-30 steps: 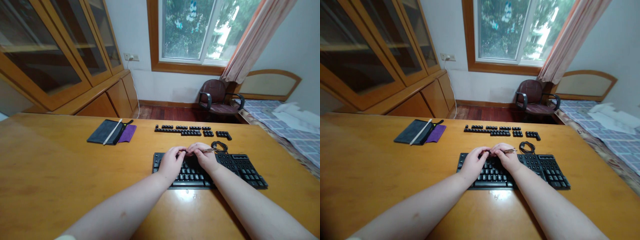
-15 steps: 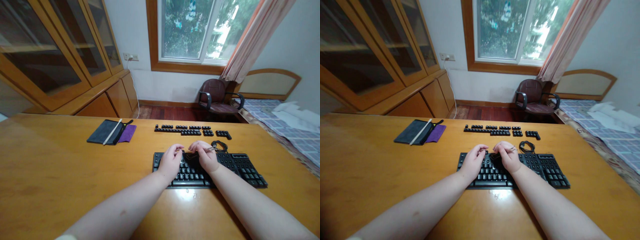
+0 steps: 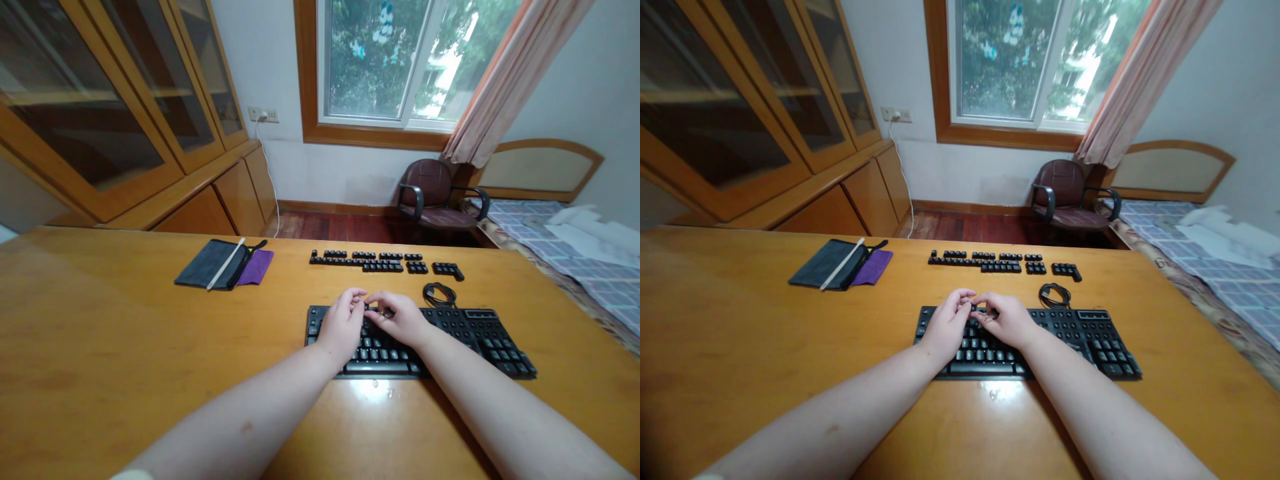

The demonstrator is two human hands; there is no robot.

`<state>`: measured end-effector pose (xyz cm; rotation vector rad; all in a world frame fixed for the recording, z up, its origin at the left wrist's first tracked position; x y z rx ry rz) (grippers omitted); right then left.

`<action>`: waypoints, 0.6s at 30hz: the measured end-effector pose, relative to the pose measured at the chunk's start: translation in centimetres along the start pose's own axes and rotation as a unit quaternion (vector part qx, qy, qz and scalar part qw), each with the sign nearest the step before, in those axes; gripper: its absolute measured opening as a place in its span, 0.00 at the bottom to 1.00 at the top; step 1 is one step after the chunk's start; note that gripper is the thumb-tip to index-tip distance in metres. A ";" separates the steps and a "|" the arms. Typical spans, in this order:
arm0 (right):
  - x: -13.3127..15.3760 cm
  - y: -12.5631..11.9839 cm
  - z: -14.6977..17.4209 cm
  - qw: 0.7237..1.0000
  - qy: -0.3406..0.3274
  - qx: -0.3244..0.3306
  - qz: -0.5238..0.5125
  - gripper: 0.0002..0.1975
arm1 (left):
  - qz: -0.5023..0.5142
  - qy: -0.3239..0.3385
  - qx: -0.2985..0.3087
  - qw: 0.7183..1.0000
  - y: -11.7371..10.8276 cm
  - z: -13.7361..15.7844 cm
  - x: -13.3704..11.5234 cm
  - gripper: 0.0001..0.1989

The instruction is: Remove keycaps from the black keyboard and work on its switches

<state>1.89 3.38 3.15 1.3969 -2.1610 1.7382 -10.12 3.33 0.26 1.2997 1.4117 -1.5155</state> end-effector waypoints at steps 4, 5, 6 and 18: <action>-0.3 0.0 0.1 1.000 0.016 -0.013 -0.002 0.10 | -0.032 0.004 -0.017 0.999 -0.3 0.1 -0.2 0.14; -0.5 -0.2 0.2 0.999 0.029 -0.023 -0.011 0.10 | -0.047 0.001 -0.021 0.999 -0.4 0.1 -0.2 0.15; -0.9 -0.4 0.3 0.998 0.048 -0.039 -0.023 0.10 | -0.063 -0.005 -0.023 0.998 -0.4 0.1 -0.2 0.16; -2.6 -6.5 -8.3 0.984 0.167 -0.052 -0.022 0.12 | -0.298 0.112 0.139 0.938 3.1 1.0 -2.6 0.12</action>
Point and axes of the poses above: each hand's wrist, its own z-axis away from the middle knuckle, its own y-axis out of the palm, x = y × z, the point moved 8 cm from there along -z, towards the middle knuckle, and after that the axes turned 4 degrees about x, right-handed, at the moved point
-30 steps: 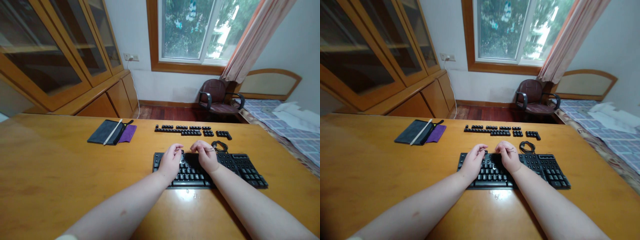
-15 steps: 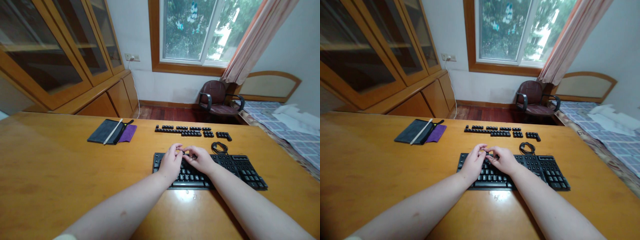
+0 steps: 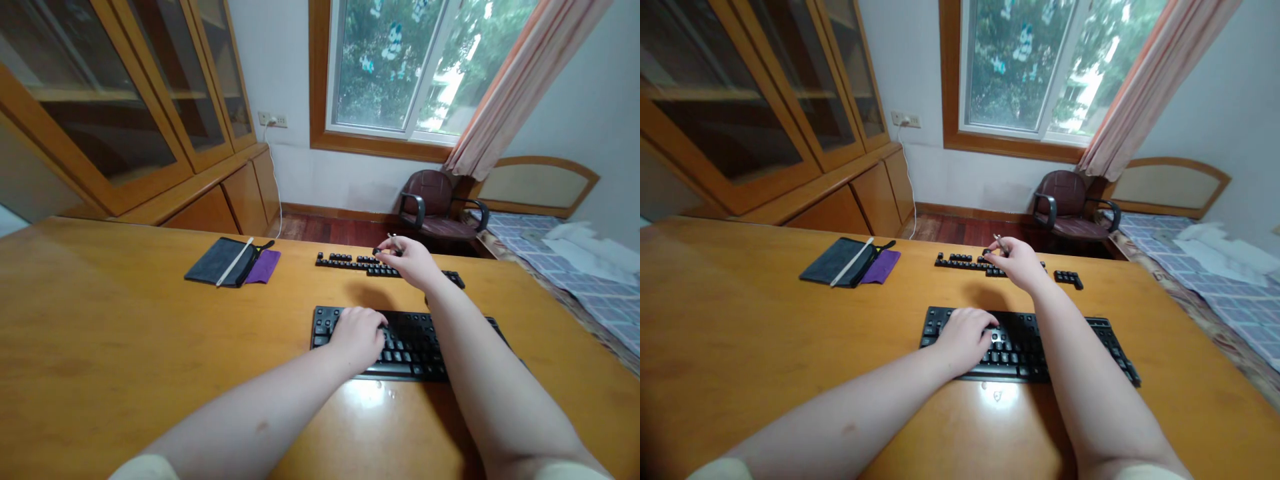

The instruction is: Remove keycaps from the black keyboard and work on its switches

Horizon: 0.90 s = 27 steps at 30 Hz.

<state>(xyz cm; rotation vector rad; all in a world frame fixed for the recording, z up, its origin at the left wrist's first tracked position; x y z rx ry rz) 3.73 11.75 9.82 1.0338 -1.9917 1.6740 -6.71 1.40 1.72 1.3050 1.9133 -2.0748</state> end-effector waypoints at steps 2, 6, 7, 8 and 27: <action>-0.9 1.5 -1.7 0.999 0.002 0.006 0.034 0.11 | -0.031 0.030 0.019 0.999 0.3 0.2 -0.7 0.11; -4.0 4.5 -2.3 0.991 0.033 -0.002 0.130 0.10 | -0.035 0.032 0.027 0.999 0.6 0.2 -0.7 0.11; -4.4 5.1 -2.1 0.988 0.031 0.011 0.152 0.11 | -0.032 0.030 0.027 0.999 0.6 0.2 -0.6 0.11; -4.6 5.4 -2.0 0.985 0.030 0.018 0.170 0.11 | -0.031 0.029 0.026 0.999 0.6 0.2 -0.5 0.10; -7.2 7.6 -1.9 0.951 0.088 0.151 0.255 0.12 | -0.024 0.026 0.019 0.999 0.2 0.1 -0.7 0.10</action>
Point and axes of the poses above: each hand's wrist, its own z-axis away from the middle knuckle, its own y-axis out of the palm, x = y × z, the point moved 8 cm from there along -z, towards the middle knuckle, and after that the axes turned 4 degrees about x, right-handed, at the moved point
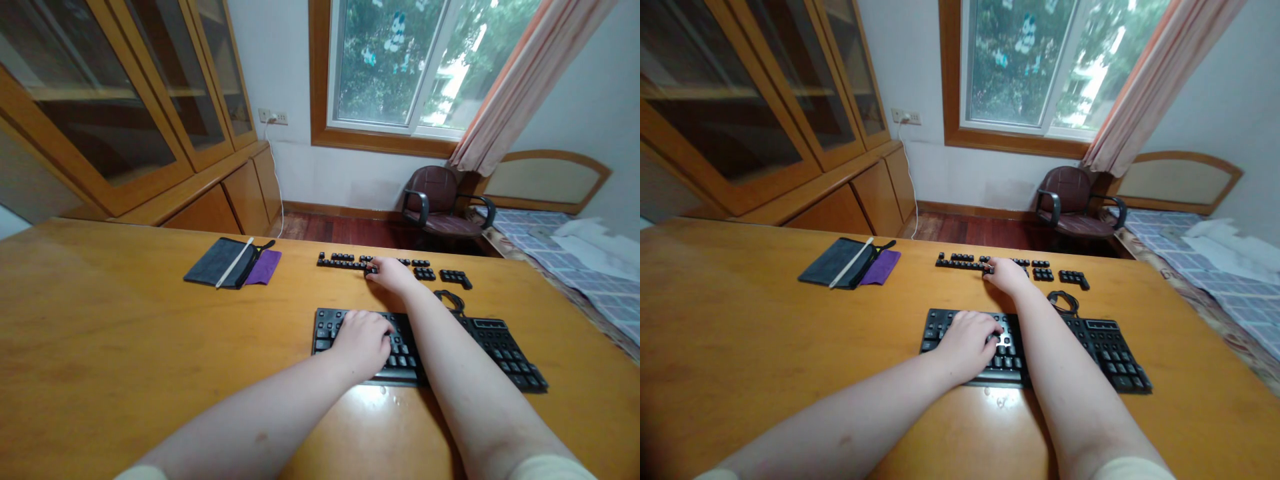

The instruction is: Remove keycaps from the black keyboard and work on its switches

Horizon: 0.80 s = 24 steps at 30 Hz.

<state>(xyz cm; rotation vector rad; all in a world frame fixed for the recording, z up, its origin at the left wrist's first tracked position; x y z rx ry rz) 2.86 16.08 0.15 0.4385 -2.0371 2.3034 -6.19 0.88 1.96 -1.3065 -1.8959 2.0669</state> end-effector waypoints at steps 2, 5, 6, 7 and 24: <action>-0.1 0.0 -0.1 1.000 0.002 -0.001 -0.006 0.13 | 0.000 -0.001 0.000 1.000 0.0 0.0 0.0 0.10; -0.1 0.1 -0.1 1.000 0.004 0.001 -0.013 0.12 | 0.000 -0.002 0.002 1.000 0.0 0.0 0.0 0.10; -0.1 0.1 -0.1 1.000 0.007 0.002 -0.014 0.11 | 0.000 -0.002 0.003 1.000 0.0 0.0 0.0 0.10; -0.1 0.1 -0.1 1.000 0.011 0.001 -0.015 0.11 | -0.001 -0.002 0.004 1.000 0.0 0.0 0.0 0.10; -1.9 -2.4 0.3 0.988 0.019 -0.119 -0.093 0.11 | 0.006 -0.002 0.016 1.000 0.0 0.0 0.0 0.11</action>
Point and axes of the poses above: each hand's wrist, its own z-axis away from the middle knuckle, its own y-axis out of the palm, x = y × z, the point moved 8 cm from there along -z, towards the middle knuckle, and after that the axes turned 4 degrees about x, right-handed, at the moved point
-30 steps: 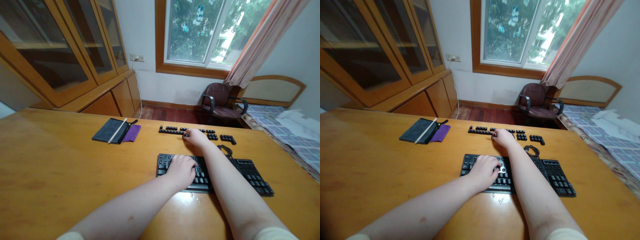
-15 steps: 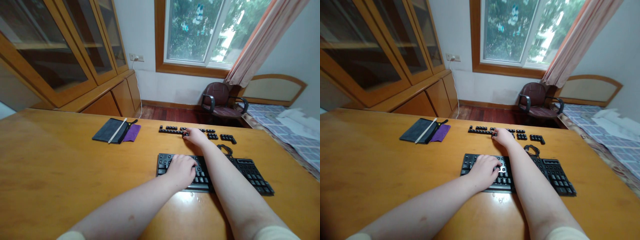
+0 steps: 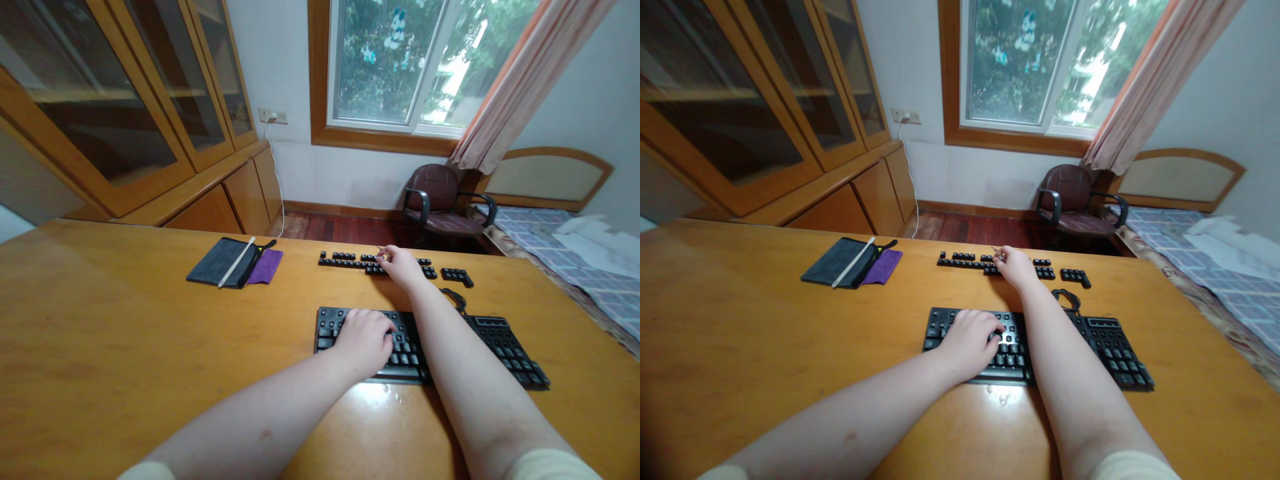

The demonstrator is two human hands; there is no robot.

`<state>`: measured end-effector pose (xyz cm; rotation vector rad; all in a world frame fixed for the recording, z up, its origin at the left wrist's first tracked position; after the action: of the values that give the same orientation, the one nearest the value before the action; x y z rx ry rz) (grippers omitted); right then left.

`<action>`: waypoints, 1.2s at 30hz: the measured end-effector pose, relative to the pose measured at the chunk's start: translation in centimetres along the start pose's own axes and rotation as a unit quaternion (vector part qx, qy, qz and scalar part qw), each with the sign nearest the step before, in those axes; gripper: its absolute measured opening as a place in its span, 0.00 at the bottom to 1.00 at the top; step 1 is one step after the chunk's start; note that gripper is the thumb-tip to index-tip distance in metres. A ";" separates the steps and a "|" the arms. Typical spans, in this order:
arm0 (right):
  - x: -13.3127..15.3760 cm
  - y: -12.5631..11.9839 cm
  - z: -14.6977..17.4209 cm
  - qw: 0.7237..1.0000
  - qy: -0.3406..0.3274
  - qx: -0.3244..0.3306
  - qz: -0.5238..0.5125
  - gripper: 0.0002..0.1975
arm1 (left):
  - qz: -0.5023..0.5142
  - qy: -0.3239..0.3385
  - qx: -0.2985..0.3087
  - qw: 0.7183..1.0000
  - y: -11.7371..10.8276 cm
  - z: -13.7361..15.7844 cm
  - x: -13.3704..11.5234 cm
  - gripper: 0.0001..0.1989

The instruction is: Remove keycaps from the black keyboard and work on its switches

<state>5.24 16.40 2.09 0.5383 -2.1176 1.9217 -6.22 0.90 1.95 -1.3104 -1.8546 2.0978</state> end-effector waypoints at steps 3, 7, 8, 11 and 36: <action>-0.3 -0.3 0.0 1.000 0.005 -0.008 -0.011 0.12 | 0.002 -0.002 -0.004 1.000 0.0 0.0 0.0 0.10; -0.2 1.0 0.0 0.998 -0.003 0.058 0.022 0.10 | 0.000 0.002 -0.011 1.000 0.1 0.0 0.1 0.10; -0.1 1.3 0.0 0.997 -0.007 0.071 0.031 0.11 | -0.002 0.002 -0.013 1.000 0.2 0.0 0.1 0.10; 0.1 1.9 0.1 0.994 -0.009 0.093 0.055 0.12 | -0.006 0.004 -0.016 1.000 0.1 0.0 0.1 0.10; 1.0 2.4 0.1 0.992 -0.005 0.087 0.094 0.10 | -0.002 -0.005 -0.007 1.000 -0.1 0.0 -0.1 0.10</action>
<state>3.39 16.39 0.31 0.3917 -2.0847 2.2259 -6.27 0.87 2.08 -1.2995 -1.8766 2.0967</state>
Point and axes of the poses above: each hand's wrist, its own z-axis away from the middle knuckle, its own y-axis out of the palm, x = y × z, the point moved 8 cm from there along -z, towards the middle knuckle, and after that the axes turned 4 degrees about x, right-handed, at the moved point
